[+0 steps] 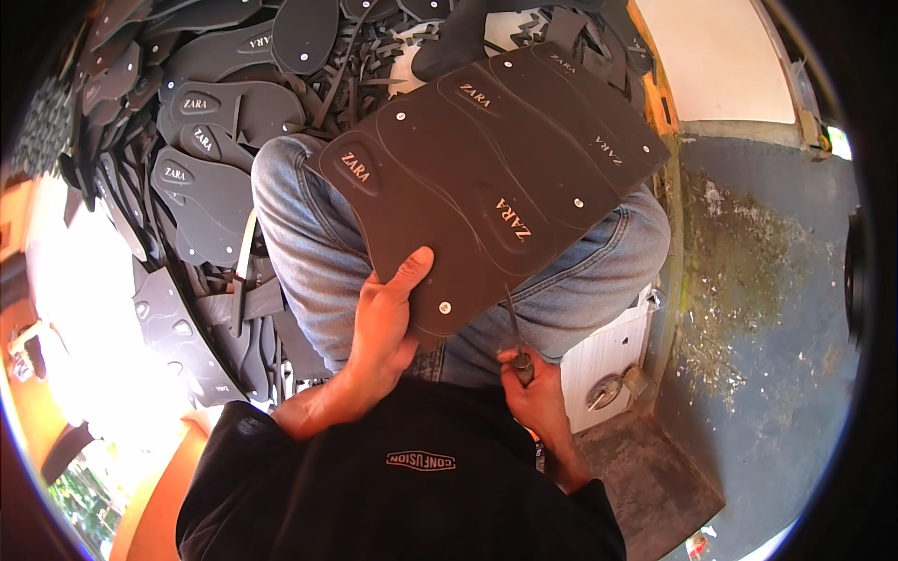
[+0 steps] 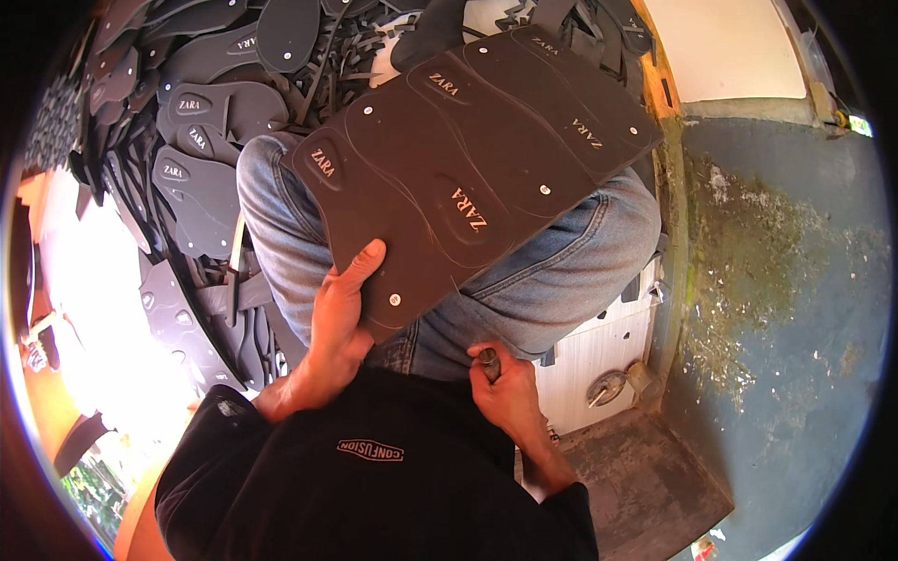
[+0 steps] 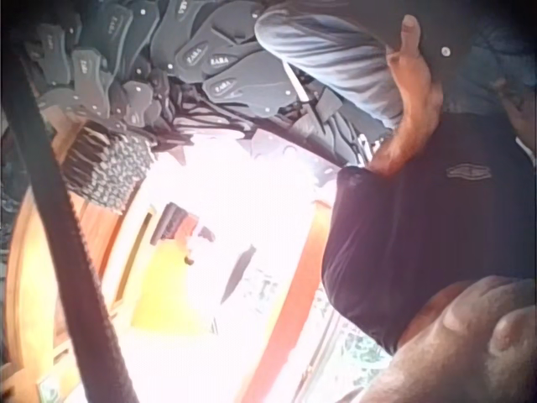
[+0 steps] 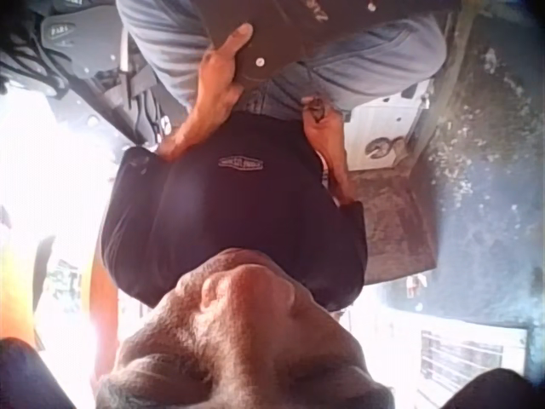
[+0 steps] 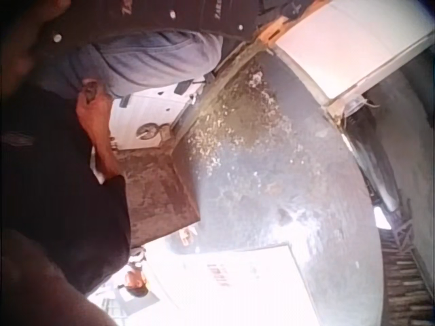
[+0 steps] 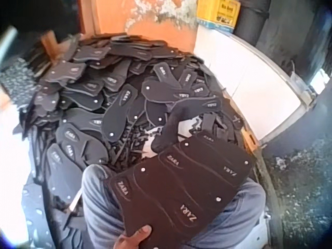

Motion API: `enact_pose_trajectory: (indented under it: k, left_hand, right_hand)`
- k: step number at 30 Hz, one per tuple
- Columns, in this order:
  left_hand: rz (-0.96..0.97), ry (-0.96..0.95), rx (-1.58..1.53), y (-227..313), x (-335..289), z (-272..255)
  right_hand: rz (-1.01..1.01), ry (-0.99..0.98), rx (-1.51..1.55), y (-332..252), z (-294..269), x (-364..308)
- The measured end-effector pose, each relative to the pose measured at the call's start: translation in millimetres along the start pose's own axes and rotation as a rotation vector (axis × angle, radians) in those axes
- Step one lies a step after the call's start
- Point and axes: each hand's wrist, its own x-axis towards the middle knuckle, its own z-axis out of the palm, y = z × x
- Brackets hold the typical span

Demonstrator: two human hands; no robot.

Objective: The person is using a knife to trim and separate black shoe insoles from a larger sheet of material while sitting on the floor.

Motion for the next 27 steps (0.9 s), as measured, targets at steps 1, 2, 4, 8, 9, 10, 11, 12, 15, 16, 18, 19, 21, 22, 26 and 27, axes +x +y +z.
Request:
enact_pose_trajectory:
  k: [1, 2, 4, 8, 9, 10, 11, 12, 15, 16, 18, 19, 21, 22, 26, 27]
  left_hand:
    - [0.002, 0.004, -0.007, -3.4, -1.5, -0.1]
    - [0.005, 0.008, -0.014, -5.6, -1.8, -0.5]
    - [0.003, -0.025, -0.027, -6.5, -0.2, -4.6]
    - [0.015, -0.039, -0.021, -9.7, 5.6, -10.5]
    - [0.014, -0.039, -0.008, -10.3, 6.5, -12.8]
    - [0.012, -0.04, 0.004, -10.8, 7.6, -15.2]
    - [0.01, -0.041, 0.016, -10.7, 8.2, -16.7]
    - [0.017, -0.034, -0.002, -10.5, 8.7, -16.4]
    - [0.034, -0.014, -0.04, -13.3, 10.3, -17.5]
    - [0.036, -0.015, -0.037, -13.3, 10.8, -19.3]
    - [0.023, -0.03, -0.031, -12.7, 12.7, -19.3]
    - [0.026, -0.031, -0.026, -13.4, 12.9, -20.3]
    - [0.033, -0.034, -0.023, -13.9, 12.8, -20.6]
    - [0.039, -0.036, -0.025, -13.5, 12.9, -19.8]
    - [0.029, -0.036, -0.029, -13.4, 14.2, -21.8]
    - [0.03, -0.033, -0.029, -13.6, 14.4, -22.8]
  right_hand:
    - [0.01, -0.008, -0.004, 0.5, -1.0, -0.2]
    - [0.02, -0.016, -0.009, 1.4, -2.5, -0.2]
    - [0.035, -0.025, -0.022, 3.0, -3.0, -0.1]
    - [0.028, -0.014, -0.03, 7.2, 4.7, 4.9]
    - [0.019, -0.009, -0.026, 8.6, 7.5, 6.6]
    - [0.012, -0.004, -0.042, 9.6, 9.7, 8.6]
    - [0.005, 0.0, -0.058, 10.2, 11.7, 10.5]
    - [-0.002, 0.006, -0.074, 10.1, 13.7, 12.3]
    - [0.048, 0.018, -0.047, 8.7, 20.7, 18.0]
    - [0.042, 0.014, -0.046, 7.9, 22.7, 20.1]
    - [0.046, 0.026, -0.052, 3.0, 23.6, 21.9]
    - [0.042, 0.027, -0.065, 2.1, 24.2, 23.7]
    - [0.033, 0.028, -0.091, 0.2, 24.9, 27.4]
    - [0.032, 0.024, -0.087, -0.9, 25.0, 29.2]
    - [0.032, 0.012, -0.075, -2.8, 27.2, 37.7]
    - [0.034, 0.009, -0.073, -2.5, 28.3, 40.7]
